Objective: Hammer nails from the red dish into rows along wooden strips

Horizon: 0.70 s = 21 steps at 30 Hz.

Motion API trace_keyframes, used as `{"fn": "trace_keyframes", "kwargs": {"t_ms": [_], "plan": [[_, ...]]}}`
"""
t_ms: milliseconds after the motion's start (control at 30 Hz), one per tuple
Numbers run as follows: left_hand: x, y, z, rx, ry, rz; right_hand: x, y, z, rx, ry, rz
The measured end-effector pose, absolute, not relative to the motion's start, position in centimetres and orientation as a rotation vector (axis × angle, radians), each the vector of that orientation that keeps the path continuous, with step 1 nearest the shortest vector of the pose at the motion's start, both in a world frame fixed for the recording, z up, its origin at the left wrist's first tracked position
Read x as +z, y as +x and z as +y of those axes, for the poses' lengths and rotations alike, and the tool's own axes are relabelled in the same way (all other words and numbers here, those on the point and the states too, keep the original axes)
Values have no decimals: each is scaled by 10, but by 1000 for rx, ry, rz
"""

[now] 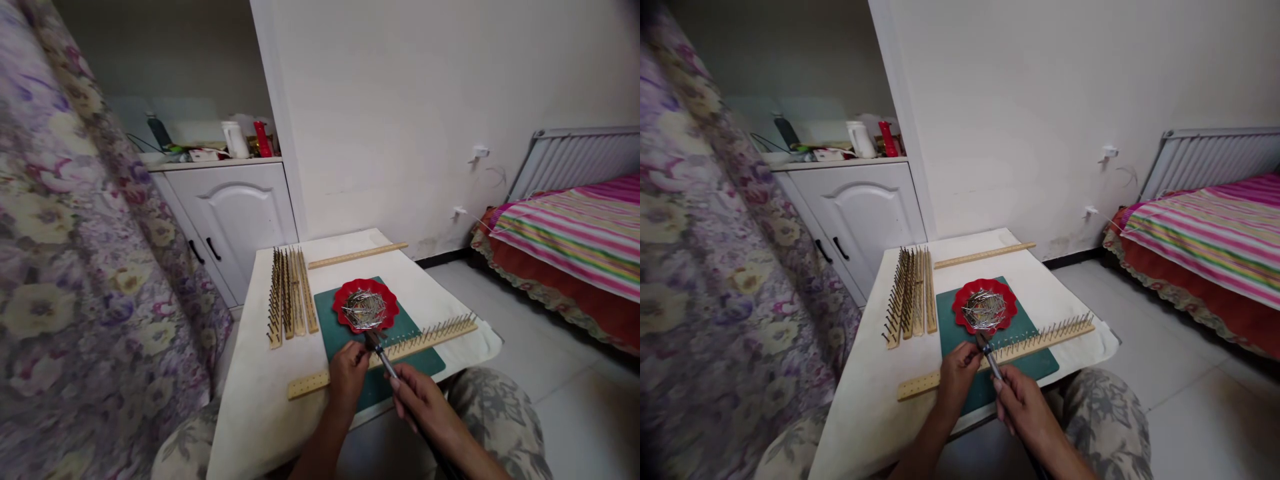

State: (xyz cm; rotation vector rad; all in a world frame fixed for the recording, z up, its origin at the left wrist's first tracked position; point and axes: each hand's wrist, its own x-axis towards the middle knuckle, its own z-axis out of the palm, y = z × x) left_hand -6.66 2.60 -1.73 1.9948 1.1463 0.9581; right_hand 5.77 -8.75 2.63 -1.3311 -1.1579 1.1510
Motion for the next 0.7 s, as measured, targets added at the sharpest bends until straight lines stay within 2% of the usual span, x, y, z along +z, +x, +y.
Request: {"fn": "trace_keyframes", "kwargs": {"t_ms": [700], "plan": [[-17, -69, 26, 980, 1922, 1090, 18, 60, -106, 1255, -1272, -1012]]}}
